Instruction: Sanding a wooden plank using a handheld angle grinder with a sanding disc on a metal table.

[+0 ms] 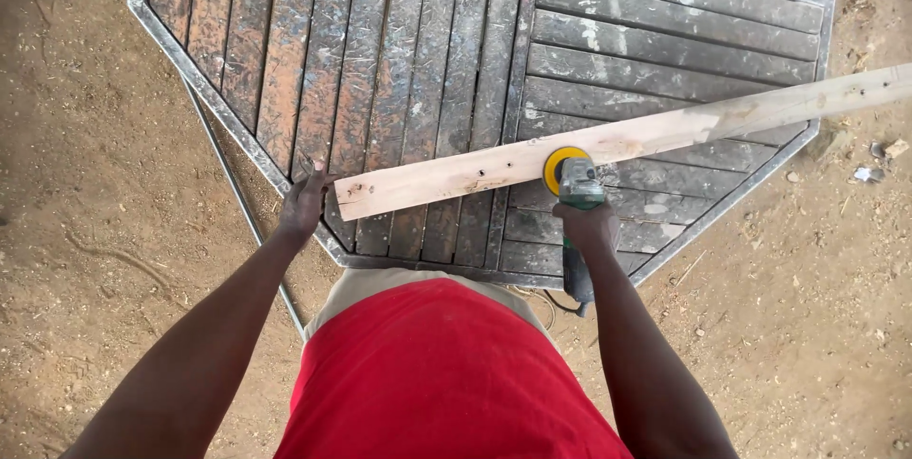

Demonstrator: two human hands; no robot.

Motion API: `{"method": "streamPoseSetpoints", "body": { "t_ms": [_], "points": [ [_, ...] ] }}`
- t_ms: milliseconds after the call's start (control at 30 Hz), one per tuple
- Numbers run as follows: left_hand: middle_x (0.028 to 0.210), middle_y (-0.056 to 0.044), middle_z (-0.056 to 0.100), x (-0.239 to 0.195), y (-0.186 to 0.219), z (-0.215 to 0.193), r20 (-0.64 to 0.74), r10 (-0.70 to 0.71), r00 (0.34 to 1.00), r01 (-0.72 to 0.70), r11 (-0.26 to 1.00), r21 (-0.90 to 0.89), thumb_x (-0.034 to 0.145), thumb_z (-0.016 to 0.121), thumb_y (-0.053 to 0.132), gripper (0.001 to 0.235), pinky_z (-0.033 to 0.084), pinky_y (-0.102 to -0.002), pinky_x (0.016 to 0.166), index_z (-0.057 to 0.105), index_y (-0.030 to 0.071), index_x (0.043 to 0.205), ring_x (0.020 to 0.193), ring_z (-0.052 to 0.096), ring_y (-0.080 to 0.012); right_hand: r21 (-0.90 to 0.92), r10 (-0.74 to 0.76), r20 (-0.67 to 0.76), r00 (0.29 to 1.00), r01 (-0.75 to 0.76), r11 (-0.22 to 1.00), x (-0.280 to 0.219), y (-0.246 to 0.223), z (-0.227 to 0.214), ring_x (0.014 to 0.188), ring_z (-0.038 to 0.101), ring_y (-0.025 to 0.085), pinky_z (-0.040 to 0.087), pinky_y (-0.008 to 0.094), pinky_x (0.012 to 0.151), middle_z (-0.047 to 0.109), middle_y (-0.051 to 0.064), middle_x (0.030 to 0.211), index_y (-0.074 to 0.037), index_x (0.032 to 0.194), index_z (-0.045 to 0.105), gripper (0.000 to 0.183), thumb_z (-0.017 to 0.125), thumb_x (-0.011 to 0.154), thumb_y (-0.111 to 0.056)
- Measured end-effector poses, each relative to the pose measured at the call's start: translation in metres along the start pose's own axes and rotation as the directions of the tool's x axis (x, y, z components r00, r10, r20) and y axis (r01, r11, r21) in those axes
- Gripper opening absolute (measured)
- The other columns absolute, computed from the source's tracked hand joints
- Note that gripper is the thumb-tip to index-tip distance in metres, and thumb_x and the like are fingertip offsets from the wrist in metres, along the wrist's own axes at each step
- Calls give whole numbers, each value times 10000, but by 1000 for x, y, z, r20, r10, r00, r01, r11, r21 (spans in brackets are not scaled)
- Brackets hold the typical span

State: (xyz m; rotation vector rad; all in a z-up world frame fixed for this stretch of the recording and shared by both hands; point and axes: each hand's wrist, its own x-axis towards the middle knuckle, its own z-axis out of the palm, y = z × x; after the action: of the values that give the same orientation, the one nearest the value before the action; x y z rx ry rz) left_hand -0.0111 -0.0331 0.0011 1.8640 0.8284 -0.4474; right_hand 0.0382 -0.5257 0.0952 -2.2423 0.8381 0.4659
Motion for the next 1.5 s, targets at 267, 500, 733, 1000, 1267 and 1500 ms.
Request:
{"method": "streamPoseSetpoints", "body": {
  "t_ms": [267,500,733,1000,1267,1500],
  "points": [
    [1261,-163,616,-55,54,45,-210,117,971,-108,993,54,968,699,517,518,424,-504,1082,664,110,1286,1236,583,-342,-321,-74,164,984,125,939,-25,-38,-14,1188,661,406,522,537,1010,714,197,1203,-124,1311,542,803,859,679,-506],
    [1223,-188,604,-63,56,60,-305,120,945,-143,988,-55,991,727,421,423,372,-503,1112,662,60,1202,1287,533,-364,-342,-182,414,892,338,877,-84,-76,16,1115,695,415,553,521,907,731,192,1086,-150,1199,542,698,800,690,-552],
    [1301,-182,600,-50,46,51,-217,42,975,-53,998,-46,957,740,402,485,446,-505,1036,613,129,1337,1211,601,-373,-348,-7,239,971,93,933,-14,-31,-14,1210,661,383,537,504,1024,723,201,1203,-185,1343,539,856,842,652,-588],
    [1284,-178,621,-45,47,56,-244,7,970,-15,999,-30,958,737,417,470,461,-505,994,625,165,1338,1205,607,-370,-136,66,-138,988,-85,987,101,60,-70,1142,667,407,496,526,957,715,194,1120,-119,1251,617,779,899,627,-490],
    [1293,-166,625,-56,57,63,-290,-18,957,13,1000,-19,968,717,436,481,457,-498,998,609,174,1356,1215,606,-352,-371,-53,123,991,95,924,18,-23,-29,1228,641,415,505,535,1061,703,237,1234,-101,1472,472,982,860,675,-523],
    [1293,-159,633,-60,64,62,-326,-44,944,51,999,13,975,712,435,492,456,-498,1007,596,179,1379,1244,593,-353,-420,-144,447,883,349,838,-49,-77,9,1143,691,407,556,502,950,722,184,1141,-184,1306,492,737,741,717,-552]
  ]
}}
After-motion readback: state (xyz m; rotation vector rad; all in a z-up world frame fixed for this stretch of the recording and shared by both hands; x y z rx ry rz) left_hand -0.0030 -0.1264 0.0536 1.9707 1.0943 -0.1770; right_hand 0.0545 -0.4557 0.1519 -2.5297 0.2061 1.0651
